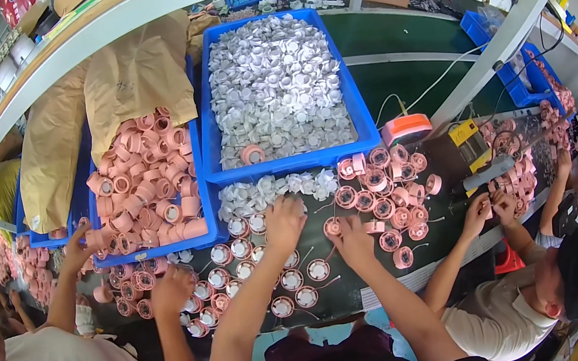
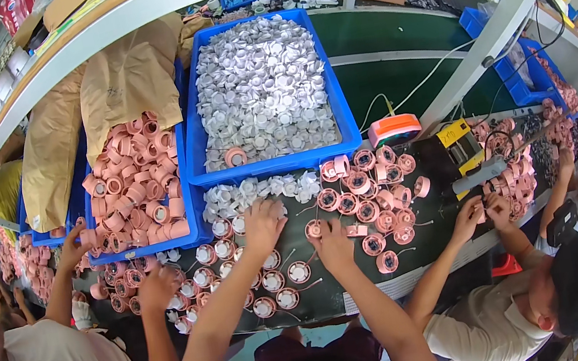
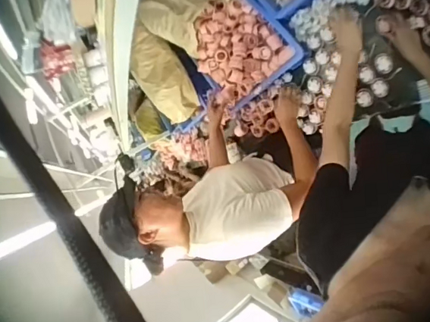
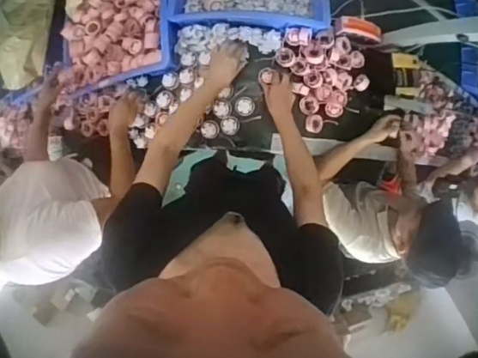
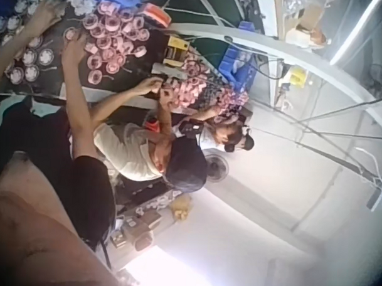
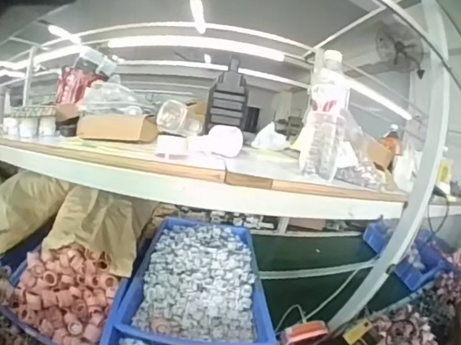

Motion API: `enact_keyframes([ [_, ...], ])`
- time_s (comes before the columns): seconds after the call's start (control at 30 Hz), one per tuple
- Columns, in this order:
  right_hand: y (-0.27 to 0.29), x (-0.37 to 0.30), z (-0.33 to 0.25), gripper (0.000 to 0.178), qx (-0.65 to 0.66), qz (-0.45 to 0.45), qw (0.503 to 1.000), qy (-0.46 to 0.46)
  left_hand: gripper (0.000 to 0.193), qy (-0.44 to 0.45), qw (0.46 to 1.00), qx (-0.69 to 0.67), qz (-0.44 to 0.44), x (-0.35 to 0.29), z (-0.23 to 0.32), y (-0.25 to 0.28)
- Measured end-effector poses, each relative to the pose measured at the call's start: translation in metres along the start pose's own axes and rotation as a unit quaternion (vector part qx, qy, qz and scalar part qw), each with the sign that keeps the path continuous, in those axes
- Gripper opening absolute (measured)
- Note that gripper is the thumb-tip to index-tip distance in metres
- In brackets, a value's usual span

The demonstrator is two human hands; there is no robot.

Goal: Assembling small electronic cooling fan components at a factory workstation by inserting plastic parts into housings and routing wires.

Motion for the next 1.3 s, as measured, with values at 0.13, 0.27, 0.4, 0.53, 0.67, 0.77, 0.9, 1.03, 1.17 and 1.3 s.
enact_keyframes([
  [0.13, -0.011, -0.005, -0.003, 0.049, 0.132, -0.051, 0.988, -0.056, 0.04, 0.324, 0.905, -0.273, 0.04, -0.044, 0.008, 0.015],
  [0.27, -0.021, -0.012, -0.012, 0.046, 0.155, -0.071, 0.984, -0.052, 0.046, 0.472, 0.775, -0.417, 0.044, -0.076, 0.027, 0.019],
  [0.4, -0.02, -0.02, -0.018, 0.05, 0.104, -0.12, 0.986, 0.041, 0.049, 0.533, 0.724, -0.435, 0.05, -0.092, 0.024, 0.025],
  [0.53, -0.014, -0.024, -0.019, 0.055, 0.487, -0.179, 0.844, -0.136, 0.044, 0.521, 0.732, -0.437, 0.043, -0.1, 0.022, 0.031],
  [0.67, 0.027, -0.037, -0.048, 0.063, 0.619, -0.249, 0.711, -0.222, 0.043, 0.52, 0.734, -0.436, -0.005, -0.085, 0.042, 0.063],
  [0.77, 0.041, -0.046, -0.062, 0.06, 0.662, -0.261, 0.653, -0.258, 0.051, 0.503, 0.741, -0.445, 0.02, -0.106, 0.047, 0.056],
  [0.9, 0.047, -0.053, -0.066, 0.054, 0.512, -0.161, 0.836, -0.12, 0.055, 0.482, 0.729, -0.485, 0.028, -0.105, 0.056, 0.071],
  [1.03, 0.065, -0.057, -0.082, 0.054, 0.392, -0.103, 0.912, 0.062, 0.054, 0.499, 0.669, -0.539, 0.112, -0.093, 0.061, 0.089],
  [1.17, 0.072, -0.055, -0.088, 0.058, 0.393, -0.063, 0.916, 0.049, 0.052, 0.507, 0.674, -0.535, 0.049, -0.091, 0.06, 0.097],
  [1.3, 0.08, -0.053, -0.095, 0.058, 0.382, -0.087, 0.919, 0.048, 0.05, 0.505, 0.674, -0.537, 0.051, -0.092, 0.057, 0.099],
])
Point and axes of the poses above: each hand's wrist, its own x-axis towards the middle knuckle, its own y-axis out of the back of the hand, z = x × y, the point moved 4 cm from there along x, towards the middle knuckle, and after that the axes turned 10 degrees about z, right-handed, at the moved point
